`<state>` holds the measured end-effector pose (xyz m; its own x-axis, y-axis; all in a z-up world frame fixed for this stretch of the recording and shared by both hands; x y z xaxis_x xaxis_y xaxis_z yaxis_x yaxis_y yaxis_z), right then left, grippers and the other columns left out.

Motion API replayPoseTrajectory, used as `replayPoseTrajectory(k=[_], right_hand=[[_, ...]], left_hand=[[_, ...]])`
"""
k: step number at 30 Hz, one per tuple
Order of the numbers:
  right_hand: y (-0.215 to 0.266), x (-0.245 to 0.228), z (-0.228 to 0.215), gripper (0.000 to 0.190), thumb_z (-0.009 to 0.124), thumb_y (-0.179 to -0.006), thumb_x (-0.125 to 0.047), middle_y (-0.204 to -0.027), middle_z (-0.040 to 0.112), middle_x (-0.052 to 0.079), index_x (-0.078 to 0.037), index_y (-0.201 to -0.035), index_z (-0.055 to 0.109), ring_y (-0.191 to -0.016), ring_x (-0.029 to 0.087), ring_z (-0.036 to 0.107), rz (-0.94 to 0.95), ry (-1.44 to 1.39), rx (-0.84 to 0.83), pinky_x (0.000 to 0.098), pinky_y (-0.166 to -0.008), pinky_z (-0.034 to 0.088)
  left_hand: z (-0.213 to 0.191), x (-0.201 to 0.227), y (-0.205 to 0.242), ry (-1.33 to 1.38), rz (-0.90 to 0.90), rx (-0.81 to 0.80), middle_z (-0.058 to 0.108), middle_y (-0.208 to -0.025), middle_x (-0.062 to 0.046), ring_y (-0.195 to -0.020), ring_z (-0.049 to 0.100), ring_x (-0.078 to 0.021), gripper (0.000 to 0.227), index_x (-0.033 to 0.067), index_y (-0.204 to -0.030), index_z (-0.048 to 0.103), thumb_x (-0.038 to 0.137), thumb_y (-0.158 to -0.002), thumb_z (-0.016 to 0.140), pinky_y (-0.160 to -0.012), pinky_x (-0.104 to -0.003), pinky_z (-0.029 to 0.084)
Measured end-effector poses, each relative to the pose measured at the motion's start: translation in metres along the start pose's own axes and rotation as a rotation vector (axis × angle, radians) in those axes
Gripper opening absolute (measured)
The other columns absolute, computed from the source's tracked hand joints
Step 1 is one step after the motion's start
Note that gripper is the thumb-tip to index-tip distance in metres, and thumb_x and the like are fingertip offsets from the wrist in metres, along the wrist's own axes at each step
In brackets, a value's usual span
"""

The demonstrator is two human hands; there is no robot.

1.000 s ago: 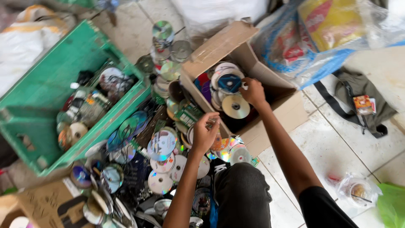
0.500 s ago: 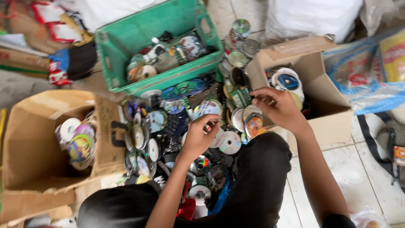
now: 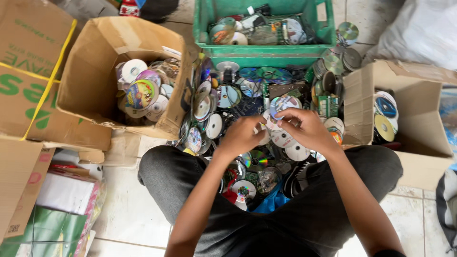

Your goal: The person sits on the floor and sorts through a large pile of CDs, DVDs, and electronic components. They pick up individual discs and a circuit board, briefly inspect them, and place them into different cardboard boxes or a green crate.

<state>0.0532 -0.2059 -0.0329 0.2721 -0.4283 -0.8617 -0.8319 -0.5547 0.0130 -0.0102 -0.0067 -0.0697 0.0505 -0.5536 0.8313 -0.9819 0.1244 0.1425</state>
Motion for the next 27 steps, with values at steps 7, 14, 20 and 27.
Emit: replayPoseTrajectory(k=[7,14,20,27], right_hand=[[-0.021,0.007,0.034,0.018,0.072,-0.087,-0.007,-0.081,0.078,0.01,-0.011,-0.103,0.079,-0.059,0.013,0.066,0.018,0.03,-0.03,0.0265,-0.05,0.051],[-0.055,0.017,0.068,0.018,0.07,-0.09,-0.006,-0.086,0.078,0.012,-0.008,-0.106,0.078,-0.07,0.017,0.072,-0.006,-0.008,-0.066,0.0297,-0.056,0.055],[-0.09,0.025,0.11,0.018,0.068,-0.091,-0.002,-0.091,0.079,0.016,-0.004,-0.106,0.079,-0.077,0.022,0.076,0.0,-0.108,-0.125,0.032,-0.064,0.06],[-0.127,0.06,0.159,0.018,0.068,-0.088,-0.002,-0.08,0.078,0.012,-0.007,-0.1,0.08,-0.073,0.023,0.077,0.01,-0.122,-0.139,0.0317,-0.063,0.059]], left_hand=[[-0.002,-0.018,0.005,0.035,0.021,0.019,0.074,-0.095,-0.022,-0.093,0.073,-0.0483,0.031,0.0,-0.124,0.068,0.011,-0.095,0.064,-0.078,-0.06,0.059],[0.024,-0.169,-0.068,-0.023,-0.428,0.208,0.078,-0.091,-0.014,-0.093,0.076,-0.0425,0.024,0.0182,-0.104,0.077,0.032,-0.086,0.069,-0.08,-0.058,0.061],[0.028,-0.319,-0.083,-0.041,-0.936,0.41,0.069,-0.119,-0.018,-0.114,0.07,-0.0427,0.051,0.0103,-0.134,0.053,0.035,-0.092,0.065,-0.092,-0.058,0.059],[0.022,-0.388,-0.071,-0.239,-0.971,0.551,0.074,-0.1,-0.018,-0.1,0.074,-0.0444,0.023,0.0093,-0.105,0.073,0.026,-0.095,0.06,-0.082,-0.06,0.062]])
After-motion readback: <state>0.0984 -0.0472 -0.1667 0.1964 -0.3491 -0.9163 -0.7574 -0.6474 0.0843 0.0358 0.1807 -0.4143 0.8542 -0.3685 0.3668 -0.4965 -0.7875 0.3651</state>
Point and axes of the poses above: each hand's wrist, its own y-axis away from the middle knuckle, its own z-axis out of the palm, x = y × z, the point moved 1 cm from there along -y, towards the middle knuckle
